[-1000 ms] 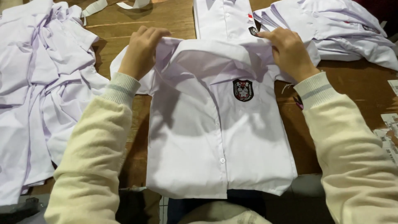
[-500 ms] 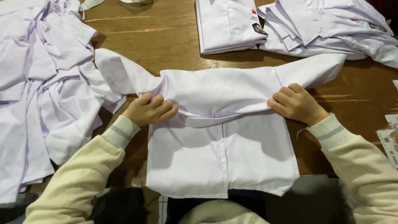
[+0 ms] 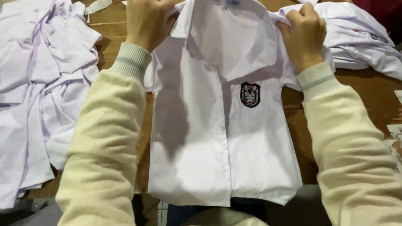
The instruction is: Trimming loose threads from a white shirt using snips and then folding the garment neatly.
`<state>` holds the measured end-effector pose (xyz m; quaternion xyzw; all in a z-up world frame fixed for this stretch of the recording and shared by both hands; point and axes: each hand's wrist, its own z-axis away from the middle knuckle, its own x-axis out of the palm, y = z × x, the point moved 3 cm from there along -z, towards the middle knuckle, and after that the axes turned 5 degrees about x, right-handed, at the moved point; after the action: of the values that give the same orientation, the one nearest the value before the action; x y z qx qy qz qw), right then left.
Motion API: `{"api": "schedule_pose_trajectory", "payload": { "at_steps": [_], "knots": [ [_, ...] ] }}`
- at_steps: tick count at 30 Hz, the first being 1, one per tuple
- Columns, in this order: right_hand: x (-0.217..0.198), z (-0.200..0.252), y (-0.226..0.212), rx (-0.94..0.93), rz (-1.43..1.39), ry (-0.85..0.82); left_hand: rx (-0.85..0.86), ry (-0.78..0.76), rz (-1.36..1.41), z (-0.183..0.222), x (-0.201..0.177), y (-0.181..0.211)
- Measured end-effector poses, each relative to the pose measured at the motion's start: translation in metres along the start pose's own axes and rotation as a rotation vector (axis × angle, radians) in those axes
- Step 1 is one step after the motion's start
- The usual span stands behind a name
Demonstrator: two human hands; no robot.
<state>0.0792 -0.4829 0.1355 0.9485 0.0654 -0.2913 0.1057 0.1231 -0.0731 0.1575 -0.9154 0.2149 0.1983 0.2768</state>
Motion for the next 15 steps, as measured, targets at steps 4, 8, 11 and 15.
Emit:
{"api": "schedule_pose_trajectory", "payload": {
  "at_steps": [4, 8, 11, 15],
  "knots": [
    [0.073, -0.014, 0.017, 0.198, -0.105, -0.103, -0.477, -0.301, 0.235, 0.006, 0.096, -0.028],
    [0.086, -0.003, -0.004, 0.629, -0.62, -0.476, -0.872, -0.617, 1.042, 0.018, 0.098, -0.007],
    [0.059, 0.014, -0.029, 0.492, -0.633, -0.402, -0.934, -0.473, 1.009, 0.06, 0.113, -0.009],
    [-0.035, 0.039, -0.088, 0.364, -0.667, -0.387, -0.868, -0.247, 0.999, 0.073, 0.064, -0.008]
  ]
}}
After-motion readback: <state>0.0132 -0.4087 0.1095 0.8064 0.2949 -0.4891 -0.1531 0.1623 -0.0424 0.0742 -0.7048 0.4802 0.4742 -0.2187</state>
